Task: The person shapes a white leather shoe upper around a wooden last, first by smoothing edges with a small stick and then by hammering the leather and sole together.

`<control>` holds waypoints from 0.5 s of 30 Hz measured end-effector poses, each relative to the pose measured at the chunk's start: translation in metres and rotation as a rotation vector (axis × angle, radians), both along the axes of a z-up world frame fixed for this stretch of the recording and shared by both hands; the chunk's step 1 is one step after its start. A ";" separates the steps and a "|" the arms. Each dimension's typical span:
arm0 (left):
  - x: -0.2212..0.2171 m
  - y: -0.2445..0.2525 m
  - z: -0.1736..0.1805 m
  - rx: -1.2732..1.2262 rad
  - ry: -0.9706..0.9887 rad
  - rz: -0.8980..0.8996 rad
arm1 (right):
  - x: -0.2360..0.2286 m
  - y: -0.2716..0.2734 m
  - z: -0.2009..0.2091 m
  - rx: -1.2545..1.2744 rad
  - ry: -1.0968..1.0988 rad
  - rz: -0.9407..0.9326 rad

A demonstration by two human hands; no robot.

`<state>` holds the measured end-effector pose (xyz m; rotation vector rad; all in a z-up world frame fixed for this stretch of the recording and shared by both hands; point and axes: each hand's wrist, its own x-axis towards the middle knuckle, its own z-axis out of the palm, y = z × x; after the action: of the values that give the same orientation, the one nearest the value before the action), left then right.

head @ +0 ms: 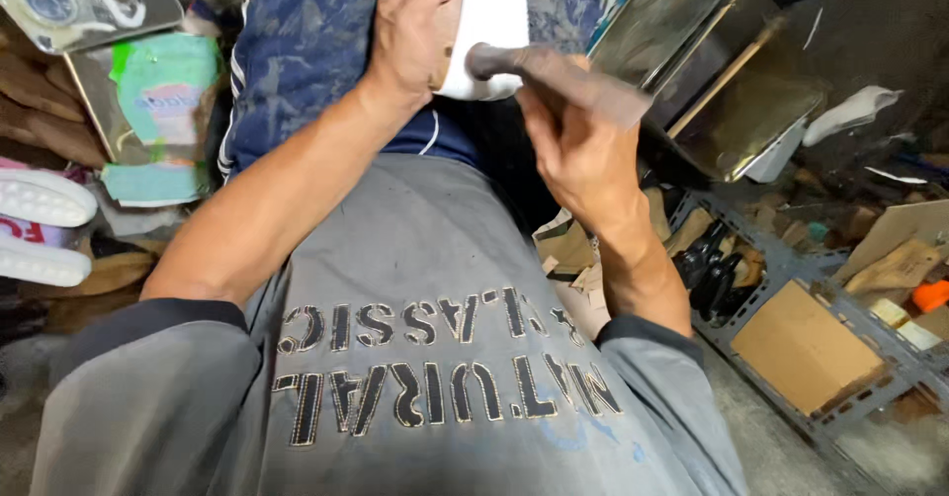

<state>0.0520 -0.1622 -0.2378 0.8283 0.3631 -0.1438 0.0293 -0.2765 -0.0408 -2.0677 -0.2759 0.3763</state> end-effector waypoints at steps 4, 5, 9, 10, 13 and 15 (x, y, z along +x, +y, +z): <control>0.016 0.039 0.028 -0.094 0.176 -0.106 | -0.046 -0.043 -0.019 -0.099 0.103 -0.372; 0.020 0.053 0.037 -0.123 0.131 -0.253 | -0.062 -0.056 -0.022 -0.122 0.083 -0.516; 0.042 0.095 0.079 -0.234 0.247 -0.738 | -0.090 -0.075 -0.029 -0.198 0.373 -0.563; 0.045 0.096 0.088 -0.219 0.239 -0.725 | -0.098 -0.071 -0.048 -0.185 0.364 -0.549; 0.051 0.092 0.109 -0.186 0.097 -0.814 | -0.118 -0.054 -0.090 -0.136 0.707 -0.484; 0.050 0.084 0.116 -0.126 0.026 -0.924 | -0.127 -0.040 -0.104 -0.116 0.599 -0.534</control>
<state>0.1023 -0.0782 -0.1222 0.8167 -0.0310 -1.0264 -0.0980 -0.3160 -0.1449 -1.9416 0.6549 0.6594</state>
